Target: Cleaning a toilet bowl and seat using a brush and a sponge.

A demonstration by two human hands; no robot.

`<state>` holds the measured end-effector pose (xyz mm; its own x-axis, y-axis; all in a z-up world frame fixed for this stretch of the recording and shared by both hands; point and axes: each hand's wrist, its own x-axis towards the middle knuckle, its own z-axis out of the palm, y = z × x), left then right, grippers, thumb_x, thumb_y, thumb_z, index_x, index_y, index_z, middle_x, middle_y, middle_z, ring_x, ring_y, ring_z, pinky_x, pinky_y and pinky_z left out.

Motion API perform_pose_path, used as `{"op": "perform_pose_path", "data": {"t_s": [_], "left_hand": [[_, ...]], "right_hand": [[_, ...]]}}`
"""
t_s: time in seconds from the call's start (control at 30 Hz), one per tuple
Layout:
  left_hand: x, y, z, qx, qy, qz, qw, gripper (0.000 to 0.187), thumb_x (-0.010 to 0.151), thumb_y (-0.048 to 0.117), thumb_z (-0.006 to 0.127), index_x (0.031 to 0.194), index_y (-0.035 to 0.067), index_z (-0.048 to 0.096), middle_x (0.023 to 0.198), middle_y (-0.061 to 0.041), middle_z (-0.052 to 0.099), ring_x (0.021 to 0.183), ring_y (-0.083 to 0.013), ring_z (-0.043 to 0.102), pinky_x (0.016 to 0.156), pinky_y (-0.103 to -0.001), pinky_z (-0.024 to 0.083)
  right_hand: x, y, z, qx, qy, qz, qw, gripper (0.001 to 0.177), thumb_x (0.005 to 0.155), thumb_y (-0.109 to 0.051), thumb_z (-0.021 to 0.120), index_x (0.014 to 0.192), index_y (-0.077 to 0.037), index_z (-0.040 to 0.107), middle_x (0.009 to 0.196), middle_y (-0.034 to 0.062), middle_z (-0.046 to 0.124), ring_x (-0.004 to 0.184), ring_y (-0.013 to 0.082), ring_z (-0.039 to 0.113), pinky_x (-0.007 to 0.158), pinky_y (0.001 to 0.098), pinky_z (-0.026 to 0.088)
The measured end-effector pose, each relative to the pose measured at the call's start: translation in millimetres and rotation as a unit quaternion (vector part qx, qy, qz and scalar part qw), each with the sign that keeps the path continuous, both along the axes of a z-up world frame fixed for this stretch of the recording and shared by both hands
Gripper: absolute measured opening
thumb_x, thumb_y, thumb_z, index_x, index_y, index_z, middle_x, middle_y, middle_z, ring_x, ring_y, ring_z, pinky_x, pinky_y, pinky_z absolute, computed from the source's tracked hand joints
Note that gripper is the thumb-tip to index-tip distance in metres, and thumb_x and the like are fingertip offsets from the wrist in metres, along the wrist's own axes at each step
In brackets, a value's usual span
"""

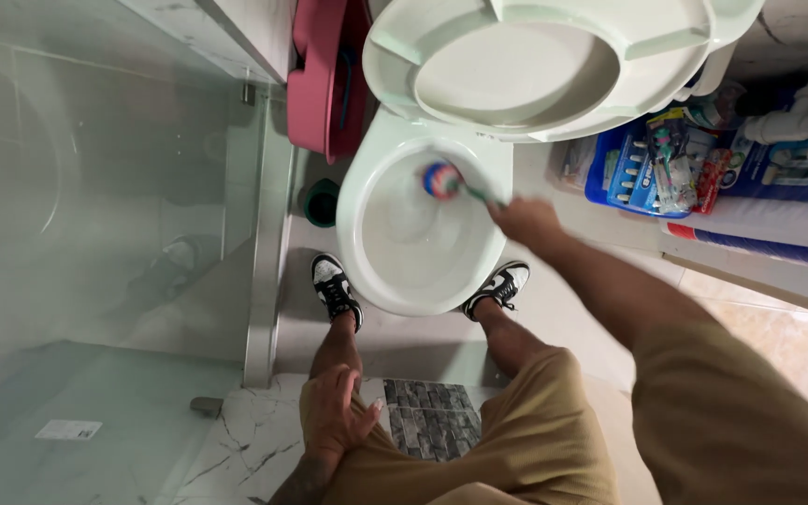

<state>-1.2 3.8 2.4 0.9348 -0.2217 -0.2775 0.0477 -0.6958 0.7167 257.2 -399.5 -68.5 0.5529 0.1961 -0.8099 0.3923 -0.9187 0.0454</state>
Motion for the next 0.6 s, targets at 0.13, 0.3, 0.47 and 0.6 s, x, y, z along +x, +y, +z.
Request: {"op": "perform_pose_path", "data": {"t_s": [0.13,0.3,0.47,0.6], "left_hand": [[-3,-5,2,0.002,0.023,-0.002,1.0,0.053,0.071,0.045,0.078,0.105,0.009,0.062,0.103,-0.01,0.061,0.097,-0.0331,0.058,0.083,-0.048,0.044],[-18,-21,5,-0.015,-0.012,0.032,0.999,0.059,0.065,0.042,0.08,0.109,0.007,0.063,0.111,-0.016,0.061,0.106,-0.038,0.056,0.09,-0.05,0.043],[-29,-53,26,-0.014,0.127,0.045,0.991,0.059,0.066,0.036,0.083,0.114,0.007,0.063,0.119,-0.016,0.064,0.113,-0.0393,0.055,0.098,-0.05,0.042],[-82,-64,27,-0.011,0.038,0.089,0.995,0.061,0.072,0.037,0.083,0.119,0.005,0.061,0.123,-0.021,0.061,0.118,-0.0424,0.055,0.102,-0.052,0.041]], "right_hand": [[-17,-5,-8,-0.022,0.044,-0.036,0.998,0.038,0.11,-0.03,0.044,0.145,-0.023,0.054,0.095,0.012,0.074,0.083,0.0317,0.075,0.064,0.0466,0.06],[-174,68,-7,0.251,0.158,-0.353,0.887,0.045,0.099,-0.015,0.051,0.142,-0.018,0.063,0.1,0.0096,0.07,0.081,0.0224,0.07,0.071,0.0395,0.058],[-94,138,-152,0.432,0.179,-0.821,0.328,0.013,0.103,-0.013,0.049,0.098,-0.001,0.051,0.064,0.0006,0.044,0.048,0.0136,0.037,0.038,0.0277,0.027],[-1,62,-144,0.453,0.291,-0.833,-0.129,0.018,0.099,-0.01,0.053,0.081,-0.009,0.056,0.056,-0.0044,0.049,0.037,0.0068,0.038,0.033,0.0205,0.031]]}}
